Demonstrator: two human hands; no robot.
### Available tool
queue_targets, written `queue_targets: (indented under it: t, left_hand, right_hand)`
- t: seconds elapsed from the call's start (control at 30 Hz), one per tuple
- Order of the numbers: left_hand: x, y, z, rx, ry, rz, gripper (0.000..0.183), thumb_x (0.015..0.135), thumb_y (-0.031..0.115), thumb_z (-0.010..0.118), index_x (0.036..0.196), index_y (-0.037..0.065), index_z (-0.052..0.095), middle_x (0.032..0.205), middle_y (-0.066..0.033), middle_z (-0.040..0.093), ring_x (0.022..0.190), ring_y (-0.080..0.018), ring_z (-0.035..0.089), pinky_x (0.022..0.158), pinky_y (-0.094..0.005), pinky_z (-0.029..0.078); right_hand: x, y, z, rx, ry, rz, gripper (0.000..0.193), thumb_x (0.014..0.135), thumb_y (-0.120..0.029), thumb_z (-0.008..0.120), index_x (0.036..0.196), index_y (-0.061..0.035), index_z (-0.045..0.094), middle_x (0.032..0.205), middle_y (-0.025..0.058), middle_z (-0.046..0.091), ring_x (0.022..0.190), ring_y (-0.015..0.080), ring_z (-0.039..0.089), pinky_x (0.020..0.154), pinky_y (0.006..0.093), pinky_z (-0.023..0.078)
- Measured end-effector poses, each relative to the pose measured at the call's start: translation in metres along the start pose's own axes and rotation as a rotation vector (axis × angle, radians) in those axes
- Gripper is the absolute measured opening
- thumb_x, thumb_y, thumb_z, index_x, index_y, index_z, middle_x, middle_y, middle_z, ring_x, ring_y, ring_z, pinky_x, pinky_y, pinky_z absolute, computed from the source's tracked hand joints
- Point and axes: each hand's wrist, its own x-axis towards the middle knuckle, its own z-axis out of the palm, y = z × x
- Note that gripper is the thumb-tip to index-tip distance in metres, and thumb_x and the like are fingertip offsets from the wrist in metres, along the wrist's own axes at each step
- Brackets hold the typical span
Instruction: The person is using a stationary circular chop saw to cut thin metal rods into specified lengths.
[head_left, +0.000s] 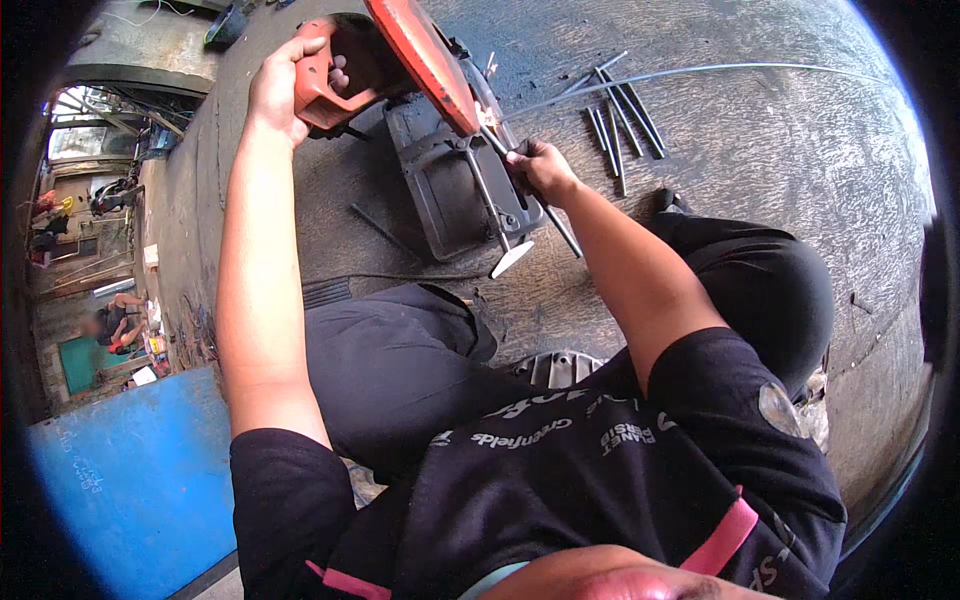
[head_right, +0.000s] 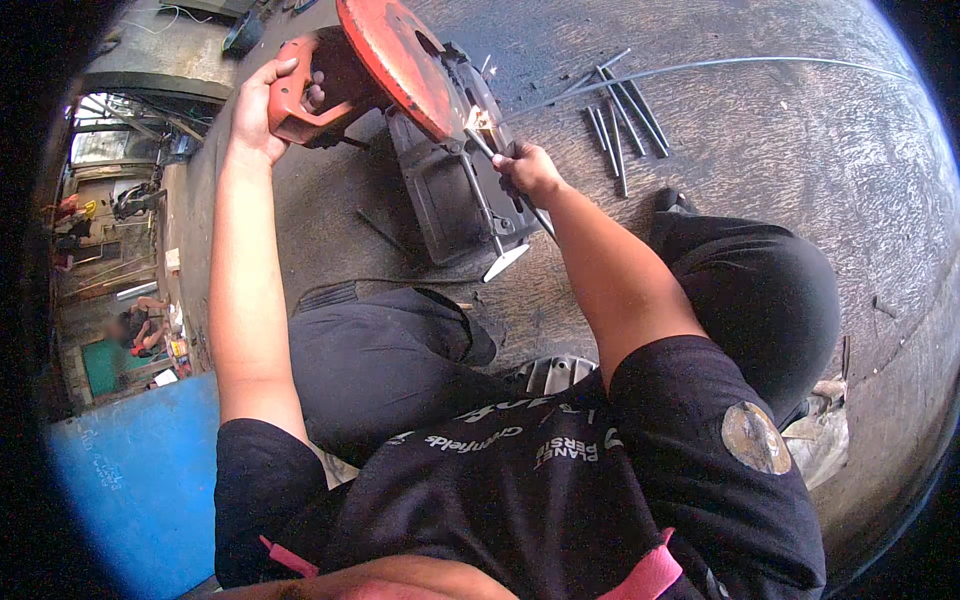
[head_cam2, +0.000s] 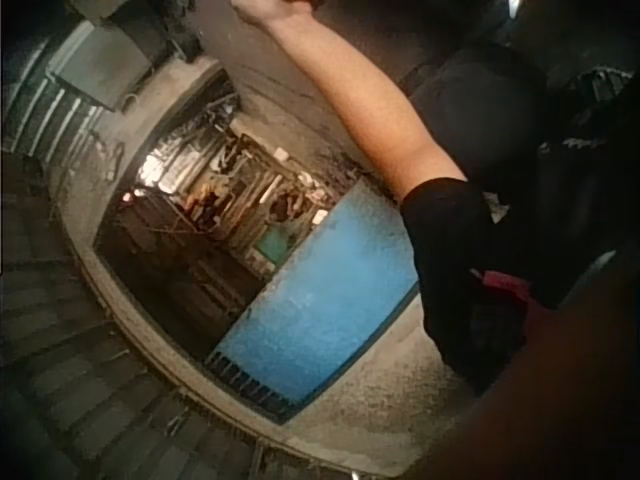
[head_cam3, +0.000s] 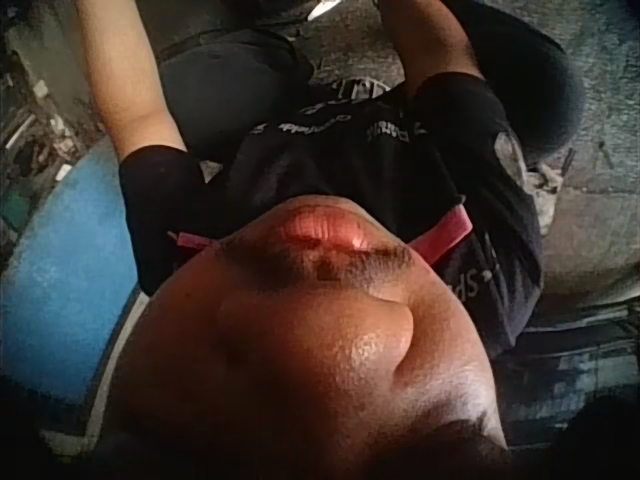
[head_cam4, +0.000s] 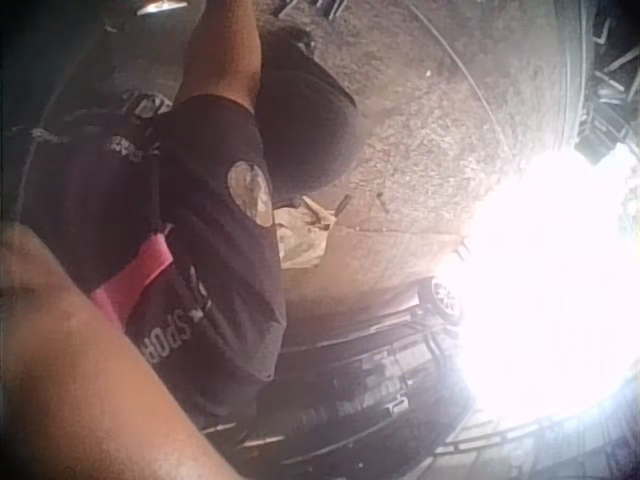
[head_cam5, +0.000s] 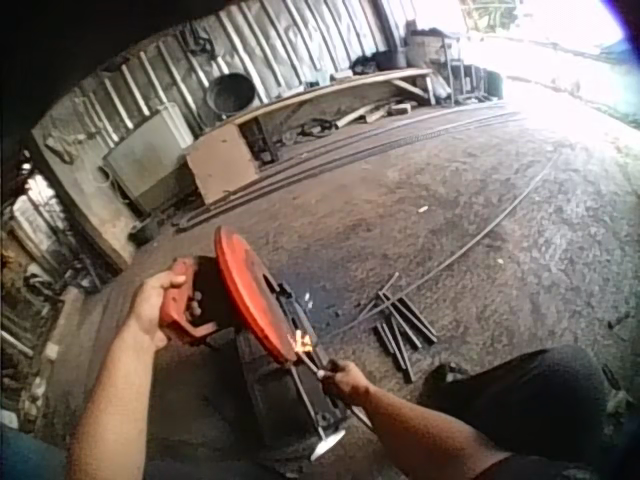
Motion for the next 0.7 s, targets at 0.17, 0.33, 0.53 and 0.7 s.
queue_targets:
  t: [0.17,0.33,0.53,0.7]
  left_hand:
    - [-0.001,0.0006,0.0012,0.003,-0.004,-0.002,0.028,0.08,0.02,0.058,0.099,-0.001,0.055,0.081,-0.0088,0.06,0.067,-0.0175,0.059,0.064,-0.0294,0.052]
    - [-0.0017,0.0017,0.0017,0.031,0.006,-0.015,0.037,0.083,0.022,0.055,0.113,0.0,0.049,0.085,-0.0096,0.058,0.071,-0.0178,0.057,0.066,-0.0282,0.051]
    - [-0.0024,0.0006,0.002,0.0,0.002,0.001,0.028,0.081,0.02,0.058,0.1,-0.001,0.055,0.081,-0.0085,0.059,0.067,-0.0172,0.058,0.064,-0.0283,0.051]
    - [-0.0029,0.0008,0.0023,0.031,0.01,-0.002,0.037,0.084,0.021,0.055,0.113,-0.001,0.05,0.087,-0.0104,0.059,0.071,-0.0178,0.057,0.066,-0.028,0.052]
  right_hand:
    - [0.0002,0.0013,-0.0017,0.063,-0.054,0.017,0.016,0.088,-0.017,0.059,0.082,-0.0032,0.053,0.064,0.0046,0.053,0.048,0.0149,0.048,0.043,0.0305,0.04]
    - [-0.0021,-0.0002,-0.0028,0.002,-0.078,0.082,0.017,0.091,-0.02,0.054,0.085,-0.0037,0.056,0.068,0.0051,0.057,0.049,0.0148,0.05,0.044,0.0304,0.041]
    - [-0.0031,0.0002,-0.0004,0.001,-0.069,0.129,0.021,0.093,-0.024,0.049,0.088,-0.0047,0.056,0.069,0.0052,0.058,0.051,0.0147,0.051,0.044,0.0303,0.042]
    - [-0.0028,-0.0012,0.0019,-0.009,-0.096,0.163,0.024,0.095,-0.027,0.045,0.089,-0.0061,0.055,0.069,0.0047,0.056,0.051,0.0156,0.05,0.044,0.03,0.04]
